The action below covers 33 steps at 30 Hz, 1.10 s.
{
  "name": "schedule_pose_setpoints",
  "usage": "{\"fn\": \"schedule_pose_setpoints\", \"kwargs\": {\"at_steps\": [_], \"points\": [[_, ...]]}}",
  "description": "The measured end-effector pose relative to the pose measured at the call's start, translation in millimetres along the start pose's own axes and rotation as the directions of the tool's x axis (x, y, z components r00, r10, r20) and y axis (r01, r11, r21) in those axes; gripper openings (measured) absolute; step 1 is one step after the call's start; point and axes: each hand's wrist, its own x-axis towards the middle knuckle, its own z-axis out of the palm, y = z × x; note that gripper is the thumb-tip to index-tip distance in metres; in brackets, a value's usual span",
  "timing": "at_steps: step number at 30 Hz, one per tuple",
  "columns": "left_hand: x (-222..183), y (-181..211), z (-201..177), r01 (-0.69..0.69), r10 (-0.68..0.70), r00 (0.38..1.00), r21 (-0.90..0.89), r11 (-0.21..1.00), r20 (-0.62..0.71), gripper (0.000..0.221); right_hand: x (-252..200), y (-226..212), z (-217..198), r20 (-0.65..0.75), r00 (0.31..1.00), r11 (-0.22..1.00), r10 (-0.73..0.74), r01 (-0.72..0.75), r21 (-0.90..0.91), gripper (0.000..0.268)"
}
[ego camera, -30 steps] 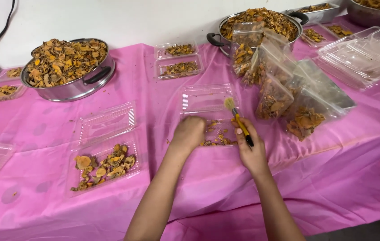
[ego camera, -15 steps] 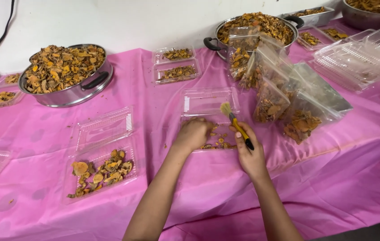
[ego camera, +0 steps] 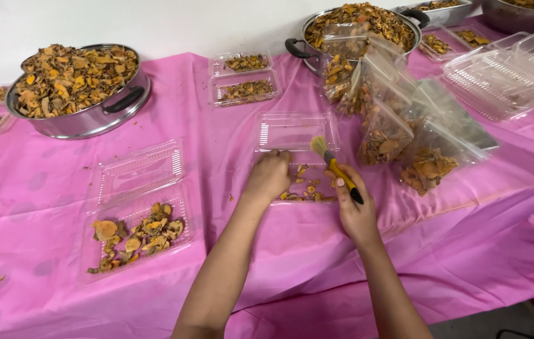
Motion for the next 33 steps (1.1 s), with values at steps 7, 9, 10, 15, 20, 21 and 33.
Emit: {"fn": "schedule_pose_setpoints", "kwargs": {"at_steps": [7,9,10,15,20,21,33], "points": [[-10.7,-17.2,-16.0,0.196,-0.03,0.891,0.324,0.926,-0.453,0.016,-2.3,-8.7,0.6,-0.006,1.0,1.0,0.028,-0.028,0.003,0.044],[-14.3,-20.4,1.3,0.182,-0.037,0.926,0.357,0.916,-0.376,0.014,-3.1,-5.9,0.2,-0.001,1.0,1.0,0.025,-0.025,0.003,0.044],[-14.7,-15.8,2.5,0.186,-0.042,0.925,0.354,0.916,-0.378,0.014,-3.5,-7.9,0.3,0.003,1.0,1.0,0.023,-0.023,0.001,0.044],[-17.5,0.9,-6.5,0.198,-0.142,0.975,0.366,0.909,-0.173,0.022,-1.7,-12.8,1.7,0.02,0.998,0.999,0.053,-0.053,-0.008,0.046],[-24.1,5.3,-33.7,0.252,-0.213,0.967,0.403,0.88,-0.141,0.023,-3.2,-13.3,-1.1,0.023,0.997,0.997,0.068,-0.067,-0.023,0.048],[-22.9,3.3,-31.5,0.272,-0.246,0.962,0.403,0.874,-0.115,0.024,-3.0,-13.9,-1.6,0.022,0.998,0.998,0.067,-0.066,-0.025,0.049],[-28.8,18.1,-57.3,0.112,-0.116,0.989,0.053,0.992,0.088,0.014,-2.6,-10.7,0.3,0.015,0.998,0.996,0.064,-0.063,-0.063,0.046]]}}
